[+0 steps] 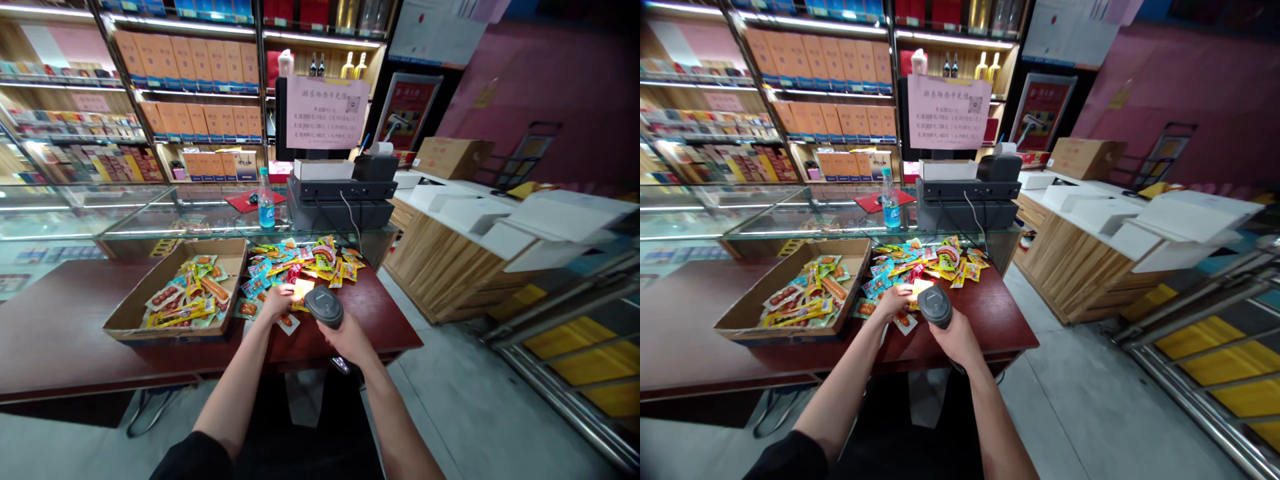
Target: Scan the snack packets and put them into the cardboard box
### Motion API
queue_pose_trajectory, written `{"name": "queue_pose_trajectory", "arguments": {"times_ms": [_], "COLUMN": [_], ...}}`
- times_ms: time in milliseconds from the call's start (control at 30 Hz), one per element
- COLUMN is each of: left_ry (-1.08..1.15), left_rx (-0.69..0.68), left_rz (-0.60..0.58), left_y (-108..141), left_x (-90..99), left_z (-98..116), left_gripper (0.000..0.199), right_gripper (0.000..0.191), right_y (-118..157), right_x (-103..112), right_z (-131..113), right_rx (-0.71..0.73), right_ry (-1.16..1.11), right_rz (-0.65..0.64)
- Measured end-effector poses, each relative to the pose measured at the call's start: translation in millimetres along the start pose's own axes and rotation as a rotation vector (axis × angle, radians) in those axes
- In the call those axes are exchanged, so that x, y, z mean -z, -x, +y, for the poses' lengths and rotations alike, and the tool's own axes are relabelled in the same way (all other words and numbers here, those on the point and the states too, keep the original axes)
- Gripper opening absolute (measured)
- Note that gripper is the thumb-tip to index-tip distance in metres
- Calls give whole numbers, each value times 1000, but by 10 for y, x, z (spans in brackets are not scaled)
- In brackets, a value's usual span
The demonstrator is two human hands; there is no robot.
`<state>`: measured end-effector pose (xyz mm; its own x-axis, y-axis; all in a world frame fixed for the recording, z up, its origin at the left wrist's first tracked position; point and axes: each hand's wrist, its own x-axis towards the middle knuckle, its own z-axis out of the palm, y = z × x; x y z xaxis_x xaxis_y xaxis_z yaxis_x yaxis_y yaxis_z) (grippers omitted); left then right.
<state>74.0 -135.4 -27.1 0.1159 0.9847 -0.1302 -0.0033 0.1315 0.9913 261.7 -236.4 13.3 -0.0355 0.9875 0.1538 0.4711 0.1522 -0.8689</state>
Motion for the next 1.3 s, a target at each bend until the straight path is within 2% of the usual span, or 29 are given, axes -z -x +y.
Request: {"name": "queue_pose_trajectory", "arguments": {"times_ms": [133,267,400,500,567,667,733,833,900,1000,1067,1200,1300], "left_ry": [-10,68,142,162,173,171,180,190,160,119,109,35,-167], "left_rx": [-7,53,-1,-109,-176,-242,-267,-295,-295,-265,-251,-214,-201], "left_rz": [37,96,126,200,281,465,577,666,683,639,563,361,266], "left_y": [-5,56,161,245,330,540,711,915,970,922,821,540,337], "left_x": [26,83,278,636,992,1587,1913,2173,2189,2018,1805,1264,879], "left_z": [-10,17,179,414,600,862,986,1063,1053,985,916,733,589], "left_gripper": [27,35,47,52,55,60,61,61,61,61,60,50,32], "right_gripper": [32,31,30,29,29,31,32,31,32,34,34,33,31], "right_y": [-3,-33,-109,-185,-231,-295,-337,-385,-397,-382,-358,-297,-239], "right_x": [-34,-67,-132,-205,-256,-335,-385,-440,-451,-428,-392,-276,-165], "right_z": [-13,-31,-35,-20,1,48,77,79,53,13,7,32,40], "right_rx": [2,-2,-12,-30,-20,-25,-39,-34,-22,-18,-30,-66,-67], "right_ry": [-13,-1,6,5,-6,-43,-54,-52,-55,-68,-81,-85,-52], "right_rz": [-5,-4,-19,-51,-97,-126,-140,-165,-183,-175,-153,-103,-57]}}
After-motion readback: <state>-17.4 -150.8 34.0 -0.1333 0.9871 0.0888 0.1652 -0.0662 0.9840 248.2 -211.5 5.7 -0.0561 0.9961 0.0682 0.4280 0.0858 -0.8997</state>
